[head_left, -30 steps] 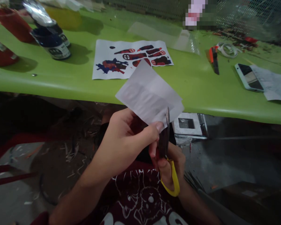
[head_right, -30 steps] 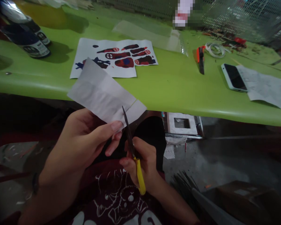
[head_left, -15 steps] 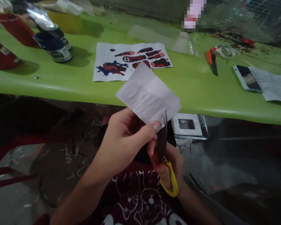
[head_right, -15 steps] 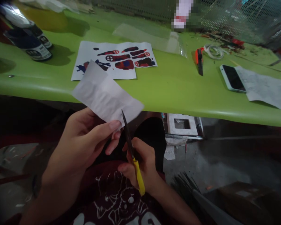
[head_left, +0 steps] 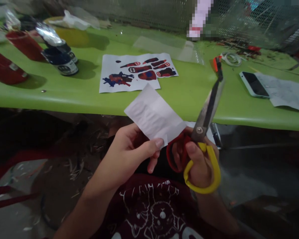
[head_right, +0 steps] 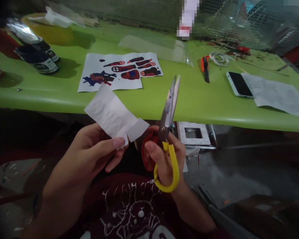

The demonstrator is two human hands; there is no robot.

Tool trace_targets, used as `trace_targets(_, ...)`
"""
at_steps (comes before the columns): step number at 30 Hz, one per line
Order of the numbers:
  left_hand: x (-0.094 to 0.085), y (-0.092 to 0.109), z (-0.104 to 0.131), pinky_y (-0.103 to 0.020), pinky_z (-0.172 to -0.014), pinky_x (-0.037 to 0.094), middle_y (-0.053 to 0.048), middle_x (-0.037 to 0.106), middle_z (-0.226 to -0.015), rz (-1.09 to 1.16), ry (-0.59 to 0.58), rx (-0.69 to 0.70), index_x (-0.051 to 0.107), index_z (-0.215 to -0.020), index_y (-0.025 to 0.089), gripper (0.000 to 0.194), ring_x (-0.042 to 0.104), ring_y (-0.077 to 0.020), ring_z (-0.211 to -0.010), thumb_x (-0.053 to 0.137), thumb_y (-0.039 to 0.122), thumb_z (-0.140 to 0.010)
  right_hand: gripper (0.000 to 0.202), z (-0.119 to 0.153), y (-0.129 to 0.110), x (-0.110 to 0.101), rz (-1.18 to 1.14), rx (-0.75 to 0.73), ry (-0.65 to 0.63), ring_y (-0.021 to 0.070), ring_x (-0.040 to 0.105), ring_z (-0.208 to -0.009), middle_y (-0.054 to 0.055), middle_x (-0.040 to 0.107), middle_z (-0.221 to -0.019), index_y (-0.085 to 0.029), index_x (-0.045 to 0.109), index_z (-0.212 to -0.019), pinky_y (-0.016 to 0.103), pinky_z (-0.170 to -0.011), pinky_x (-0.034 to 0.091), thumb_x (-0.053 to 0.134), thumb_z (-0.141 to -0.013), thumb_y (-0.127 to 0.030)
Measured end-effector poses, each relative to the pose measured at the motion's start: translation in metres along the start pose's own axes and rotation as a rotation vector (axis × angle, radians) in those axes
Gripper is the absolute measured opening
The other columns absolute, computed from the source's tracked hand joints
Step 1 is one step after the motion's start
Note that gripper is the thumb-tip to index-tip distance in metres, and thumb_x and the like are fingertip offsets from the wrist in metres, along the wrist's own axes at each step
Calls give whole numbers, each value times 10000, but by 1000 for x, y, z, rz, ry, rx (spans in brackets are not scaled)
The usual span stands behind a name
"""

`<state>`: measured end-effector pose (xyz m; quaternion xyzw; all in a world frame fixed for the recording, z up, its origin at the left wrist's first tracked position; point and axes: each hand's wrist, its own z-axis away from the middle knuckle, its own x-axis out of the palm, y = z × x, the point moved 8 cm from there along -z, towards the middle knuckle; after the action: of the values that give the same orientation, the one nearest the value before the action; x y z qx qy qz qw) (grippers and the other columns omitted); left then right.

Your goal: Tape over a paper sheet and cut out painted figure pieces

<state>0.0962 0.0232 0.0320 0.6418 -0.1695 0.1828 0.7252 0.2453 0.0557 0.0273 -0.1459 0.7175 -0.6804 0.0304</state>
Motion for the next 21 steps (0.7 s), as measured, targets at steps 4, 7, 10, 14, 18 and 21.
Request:
trace_targets(4,1,-1,0,-88,-412,425,64,609,-617,-31,-13,-35,678,-806,171,99,531,-18,-427,759,126,-842,66,-11,-8,18,-33,75,-14,123,430,-313,-55,521,-449,-247,674,-901,258,-292,365,682,-883,-309)
trace_targets(7,-1,-1,2,-84,-418,418,64,610,-619,-51,-8,-36,689,-877,181,114,512,-14,-427,761,106,-829,50,-9,-6,20,-88,72,29,131,443,-307,-54,536,-431,-245,656,-895,261,-295,366,675,-856,-269)
trace_targets(10,-1,-2,3,-90,-419,421,62,608,-627,-48,-27,-33,692,-910,184,127,512,-18,-432,758,107,-834,49,-7,-3,18,-113,72,49,122,441,-305,-53,544,-431,-233,666,-881,250,-296,368,684,-843,-259)
trace_targets(14,-1,-2,3,-111,-414,422,62,590,-636,-45,-33,15,685,-900,182,44,521,-24,-435,718,154,-893,74,-9,-1,11,-160,98,74,130,443,-317,-54,539,-445,-227,641,-884,246,-288,353,683,-834,-262)
trace_targets(18,-7,9,3,-161,-466,461,52,616,-658,-209,51,139,703,-894,200,33,550,-49,-484,710,173,-911,107,-17,-4,-6,-17,81,96,122,468,-340,-59,552,-483,-228,634,-898,230,-294,361,698,-864,-307)
trace_targets(21,-11,32,10,-241,-625,532,3,663,-830,-501,154,430,764,-899,237,74,633,-108,-693,742,168,-882,188,-22,2,-25,199,89,126,94,445,-312,-84,511,-459,-223,646,-865,203,-293,343,770,-835,-361)
